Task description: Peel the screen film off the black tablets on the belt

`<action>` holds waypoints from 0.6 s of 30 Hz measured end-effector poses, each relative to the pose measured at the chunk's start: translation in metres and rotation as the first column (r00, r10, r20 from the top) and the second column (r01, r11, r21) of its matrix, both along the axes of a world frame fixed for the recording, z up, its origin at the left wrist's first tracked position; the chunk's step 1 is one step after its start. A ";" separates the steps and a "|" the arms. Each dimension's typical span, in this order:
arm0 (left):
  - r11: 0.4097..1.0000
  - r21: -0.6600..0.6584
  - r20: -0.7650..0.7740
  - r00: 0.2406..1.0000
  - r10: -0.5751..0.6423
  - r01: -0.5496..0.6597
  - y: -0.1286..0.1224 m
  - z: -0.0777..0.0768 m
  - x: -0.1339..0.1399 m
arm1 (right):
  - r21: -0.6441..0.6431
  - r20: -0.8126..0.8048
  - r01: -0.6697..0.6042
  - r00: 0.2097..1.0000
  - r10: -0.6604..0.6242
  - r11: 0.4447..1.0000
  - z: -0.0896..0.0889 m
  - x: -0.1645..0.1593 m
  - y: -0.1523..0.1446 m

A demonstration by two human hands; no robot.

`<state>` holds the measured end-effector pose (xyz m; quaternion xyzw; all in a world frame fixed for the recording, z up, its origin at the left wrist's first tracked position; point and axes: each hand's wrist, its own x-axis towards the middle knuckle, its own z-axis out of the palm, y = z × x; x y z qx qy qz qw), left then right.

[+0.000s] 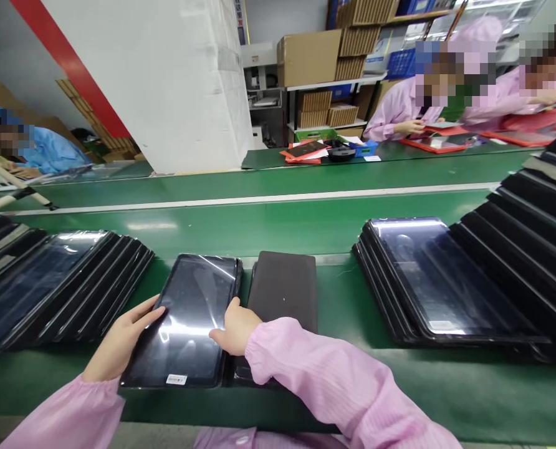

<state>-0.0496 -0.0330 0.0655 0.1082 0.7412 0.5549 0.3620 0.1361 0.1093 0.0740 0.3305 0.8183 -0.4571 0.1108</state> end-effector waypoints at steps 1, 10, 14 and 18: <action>1.000 0.024 0.023 1.000 -0.004 0.003 -0.001 0.002 0.000 | -0.009 -0.010 0.008 1.000 -0.008 1.000 -0.002 0.001 0.000; 0.997 0.038 0.266 0.962 0.058 -0.070 -0.001 0.000 -0.001 | -0.134 -0.209 0.077 0.972 -0.104 0.988 -0.022 0.013 0.002; 0.994 -0.014 0.378 0.920 0.105 -0.108 -0.003 0.010 0.002 | -0.075 -0.292 0.082 0.951 -0.101 0.994 -0.012 0.019 -0.004; 0.993 0.067 0.344 0.937 0.064 -0.092 0.002 0.019 0.015 | 0.064 -0.380 0.094 0.923 -0.063 0.994 0.006 0.035 0.008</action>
